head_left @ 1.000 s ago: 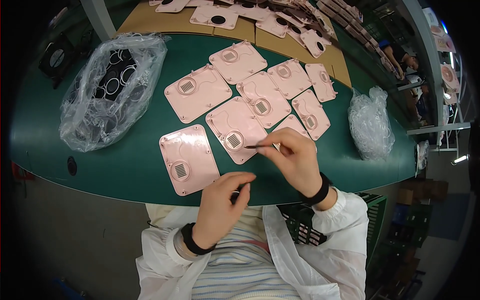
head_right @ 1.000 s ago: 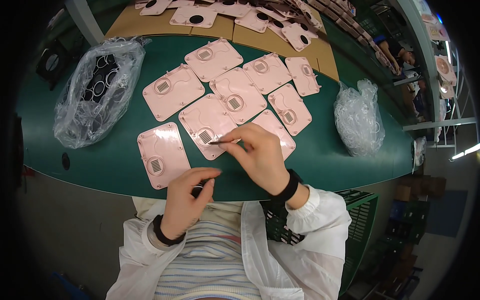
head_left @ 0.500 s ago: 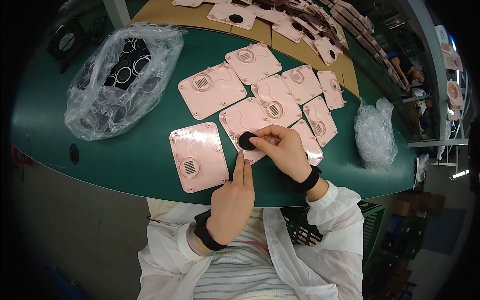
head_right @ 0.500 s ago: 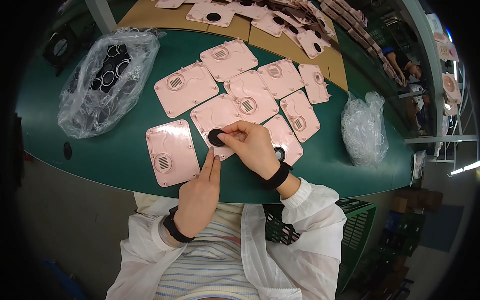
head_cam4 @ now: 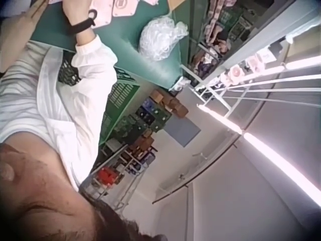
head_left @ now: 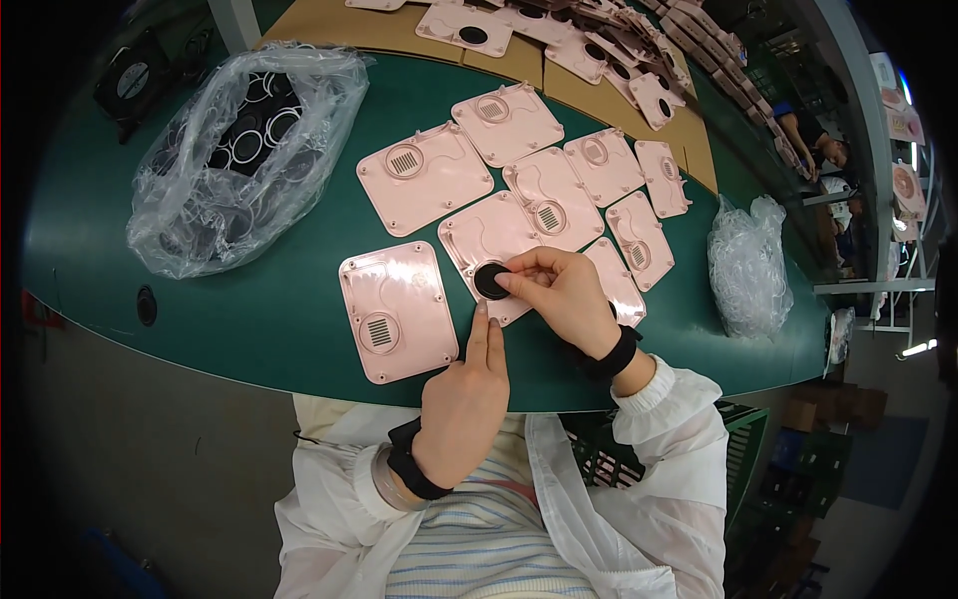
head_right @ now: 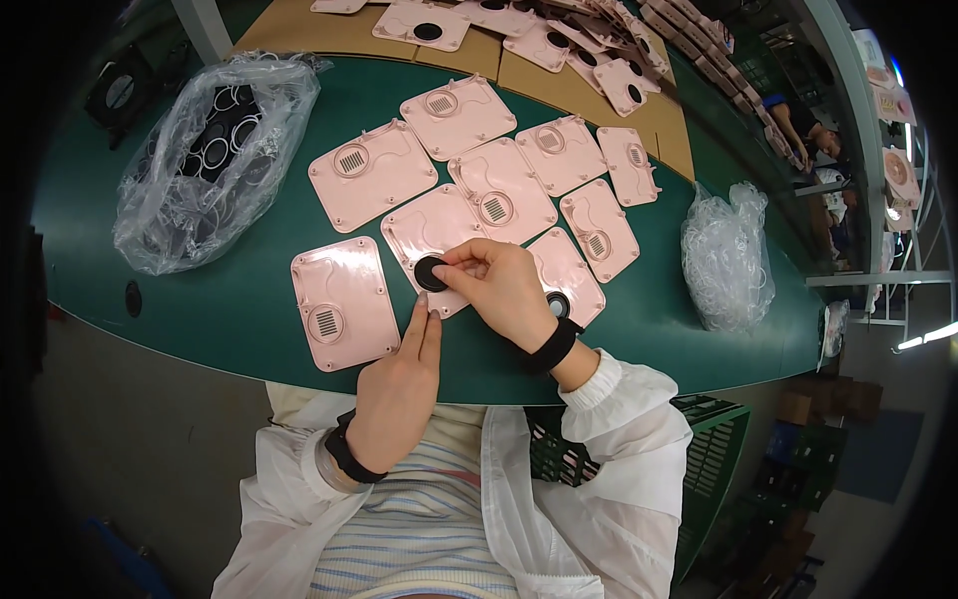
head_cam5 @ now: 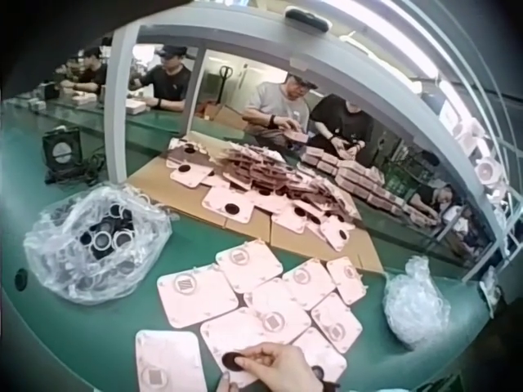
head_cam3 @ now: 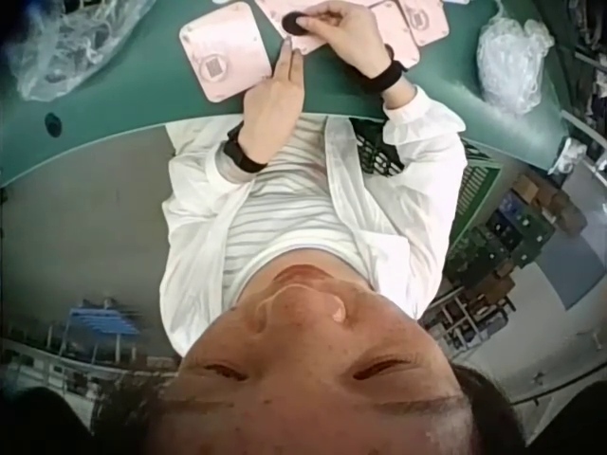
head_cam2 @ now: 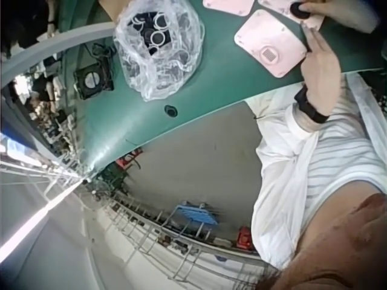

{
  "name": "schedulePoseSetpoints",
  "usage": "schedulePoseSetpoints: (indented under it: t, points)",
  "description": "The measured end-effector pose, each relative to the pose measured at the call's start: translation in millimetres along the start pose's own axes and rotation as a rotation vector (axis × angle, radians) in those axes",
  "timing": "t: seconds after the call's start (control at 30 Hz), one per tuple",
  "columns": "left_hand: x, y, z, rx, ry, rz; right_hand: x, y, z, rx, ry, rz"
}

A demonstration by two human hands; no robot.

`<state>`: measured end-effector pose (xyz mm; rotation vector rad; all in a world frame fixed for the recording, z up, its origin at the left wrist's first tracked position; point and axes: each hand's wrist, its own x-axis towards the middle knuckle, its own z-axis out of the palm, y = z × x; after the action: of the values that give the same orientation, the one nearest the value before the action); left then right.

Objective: The person peels the backing from speaker components and presses them into pink plastic housings before stacking the finished panels and placing them into a green crate. After clearing the table, the person retrieves more speakers from a plastic bag to continue the assembly.

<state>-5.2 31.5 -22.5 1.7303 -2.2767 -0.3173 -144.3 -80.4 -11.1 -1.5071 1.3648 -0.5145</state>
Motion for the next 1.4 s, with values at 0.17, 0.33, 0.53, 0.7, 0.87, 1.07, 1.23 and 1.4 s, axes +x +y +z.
schedulePoseSetpoints:
  t: [0.17, 0.33, 0.53, 0.7, 0.87, 1.07, 1.23, 1.4]
  points:
    - [0, 0, 0, 0.001, -0.006, 0.005, 1, 2, 1, -0.039, -0.002, -0.022]
    - [0, -1, 1, 0.013, 0.0, 0.014, -1, 0, 5, -0.118, 0.012, -0.093]
    - [3, -1, -2, 0.023, -0.008, 0.012, 5, -7, 4, -0.485, 0.165, -0.279]
    - [8, -5, -8, -0.092, -0.006, 0.048, 9, -14, -3, -0.49, 0.063, -0.075]
    - [24, -3, -7, -0.145, 0.123, -0.024, 9, -5, -9, -0.531, 0.099, -0.173]
    - [26, -1, -5, -0.083, 0.012, 0.003, 13, -9, -5, -0.631, 0.082, -0.156]
    - [25, -1, -12, -0.061, 0.06, 0.025, 19, -14, -7, -0.607, 0.039, -0.118]
    - [26, -8, -16, -0.004, -0.032, 0.053, 21, -27, -11, -0.649, -0.027, -0.055]
